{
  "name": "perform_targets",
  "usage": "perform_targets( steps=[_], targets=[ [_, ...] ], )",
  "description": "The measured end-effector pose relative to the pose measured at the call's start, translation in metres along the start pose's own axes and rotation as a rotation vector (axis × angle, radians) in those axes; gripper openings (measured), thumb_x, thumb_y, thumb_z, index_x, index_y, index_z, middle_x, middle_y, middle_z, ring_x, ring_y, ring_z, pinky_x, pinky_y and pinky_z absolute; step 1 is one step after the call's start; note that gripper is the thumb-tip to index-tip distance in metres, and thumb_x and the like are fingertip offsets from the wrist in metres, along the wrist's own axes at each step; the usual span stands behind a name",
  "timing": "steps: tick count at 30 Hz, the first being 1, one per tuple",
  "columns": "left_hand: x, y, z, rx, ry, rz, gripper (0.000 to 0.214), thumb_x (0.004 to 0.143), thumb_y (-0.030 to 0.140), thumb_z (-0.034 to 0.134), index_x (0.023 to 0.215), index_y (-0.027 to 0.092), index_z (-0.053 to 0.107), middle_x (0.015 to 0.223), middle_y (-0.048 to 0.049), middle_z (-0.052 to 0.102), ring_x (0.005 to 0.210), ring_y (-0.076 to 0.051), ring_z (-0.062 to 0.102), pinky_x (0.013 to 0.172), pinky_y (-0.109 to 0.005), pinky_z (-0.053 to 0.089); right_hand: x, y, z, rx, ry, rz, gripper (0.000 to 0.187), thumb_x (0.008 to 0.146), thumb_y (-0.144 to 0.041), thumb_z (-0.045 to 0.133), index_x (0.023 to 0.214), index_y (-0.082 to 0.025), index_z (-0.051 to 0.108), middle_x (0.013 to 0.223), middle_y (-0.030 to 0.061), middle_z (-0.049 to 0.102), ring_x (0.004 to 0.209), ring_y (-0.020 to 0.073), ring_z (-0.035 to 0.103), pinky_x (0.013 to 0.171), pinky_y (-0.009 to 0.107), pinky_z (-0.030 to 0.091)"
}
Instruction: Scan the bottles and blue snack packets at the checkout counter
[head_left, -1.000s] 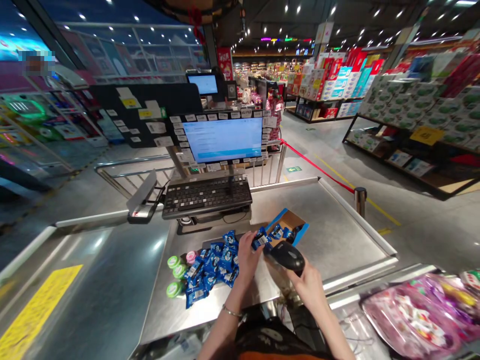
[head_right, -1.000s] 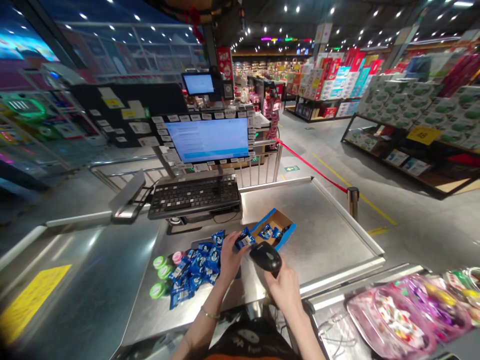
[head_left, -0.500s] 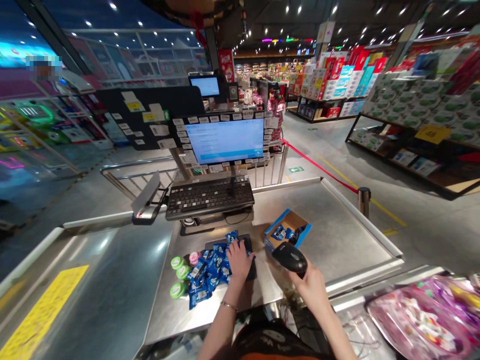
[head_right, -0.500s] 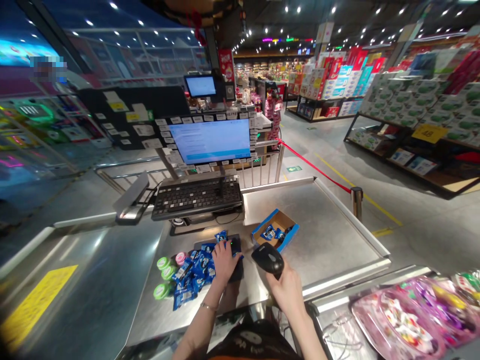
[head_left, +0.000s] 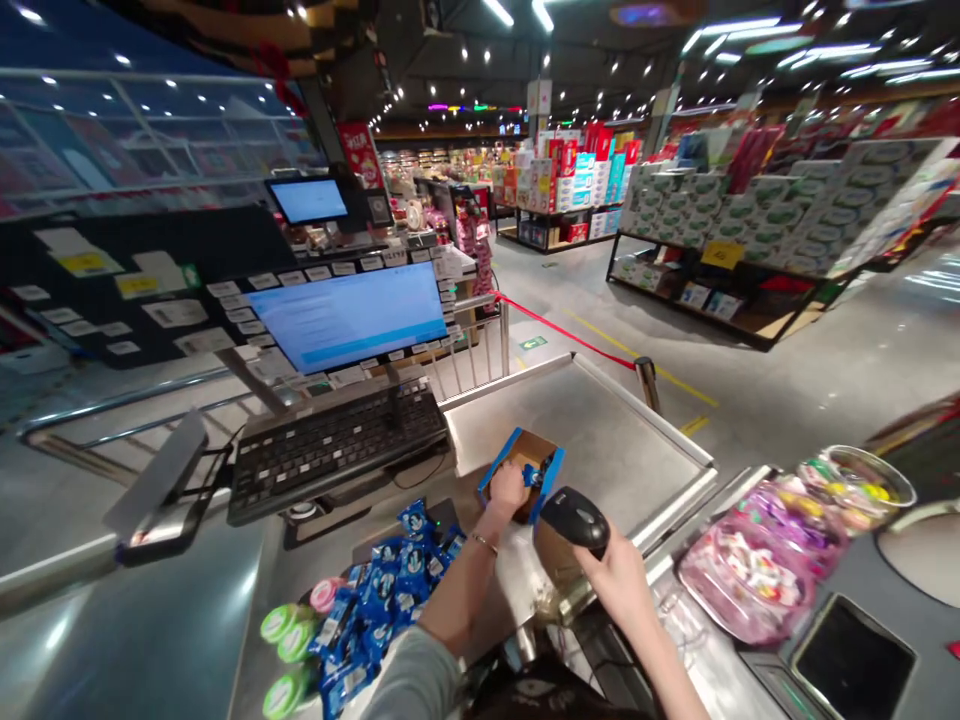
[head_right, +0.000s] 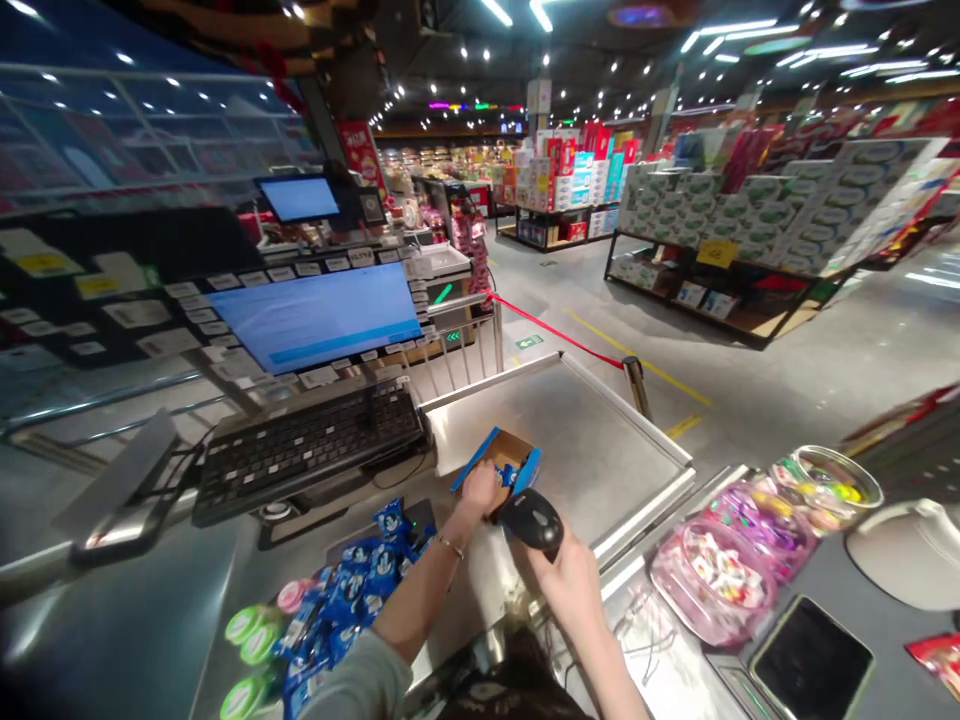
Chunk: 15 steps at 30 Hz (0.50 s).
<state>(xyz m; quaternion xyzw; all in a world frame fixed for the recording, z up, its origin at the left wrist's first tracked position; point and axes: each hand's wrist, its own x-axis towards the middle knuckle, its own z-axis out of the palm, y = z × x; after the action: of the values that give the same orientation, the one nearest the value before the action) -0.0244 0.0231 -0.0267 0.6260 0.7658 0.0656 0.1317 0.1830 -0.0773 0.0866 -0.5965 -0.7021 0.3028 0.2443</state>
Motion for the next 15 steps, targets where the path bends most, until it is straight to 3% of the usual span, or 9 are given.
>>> perform_targets(
  steps=[3, 6, 11, 15],
  targets=[
    [0.022, 0.007, 0.009, 0.074, -0.067, -0.068, 0.028, 0.083, 0.013, 0.044, 0.107, 0.011, 0.059, 0.103, -0.0186, 0.062, 0.102, -0.025, 0.06, 0.082, -0.033, 0.05, 0.001, 0.007, -0.007, 0.033, 0.039, 0.015, 0.042, 0.079, -0.029, 0.047, 0.118, -0.016, 0.056, 0.094, 0.0079, 0.072, 0.089, 0.0251, 0.068, 0.073, 0.032, 0.05],
    [0.025, 0.008, 0.017, 0.119, -0.091, -0.093, 0.03, 0.08, 0.014, 0.049, 0.109, 0.01, 0.057, 0.109, -0.0207, 0.06, 0.104, -0.027, 0.059, 0.081, -0.035, 0.05, 0.001, 0.009, -0.012, 0.059, 0.069, 0.032, 0.039, 0.078, -0.028, 0.047, 0.115, -0.018, 0.058, 0.092, 0.0063, 0.072, 0.086, 0.0239, 0.068, 0.074, 0.032, 0.05],
    [0.016, 0.007, 0.018, 0.121, -0.067, -0.093, 0.028, 0.079, 0.013, 0.05, 0.106, 0.012, 0.057, 0.102, -0.0174, 0.061, 0.092, -0.025, 0.063, 0.077, -0.035, 0.05, 0.002, 0.007, -0.016, 0.083, 0.08, 0.021, 0.038, 0.078, -0.028, 0.049, 0.114, -0.019, 0.059, 0.09, 0.0046, 0.073, 0.085, 0.023, 0.068, 0.073, 0.031, 0.05],
    [-0.009, 0.007, 0.006, 0.1, 0.054, -0.083, 0.031, 0.081, 0.008, 0.043, 0.109, 0.013, 0.055, 0.107, -0.0172, 0.058, 0.101, -0.026, 0.06, 0.085, -0.039, 0.047, 0.003, 0.005, -0.012, 0.082, 0.047, -0.001, 0.035, 0.079, -0.03, 0.049, 0.111, -0.019, 0.059, 0.087, 0.0046, 0.073, 0.083, 0.0226, 0.069, 0.072, 0.03, 0.051]
  ],
)
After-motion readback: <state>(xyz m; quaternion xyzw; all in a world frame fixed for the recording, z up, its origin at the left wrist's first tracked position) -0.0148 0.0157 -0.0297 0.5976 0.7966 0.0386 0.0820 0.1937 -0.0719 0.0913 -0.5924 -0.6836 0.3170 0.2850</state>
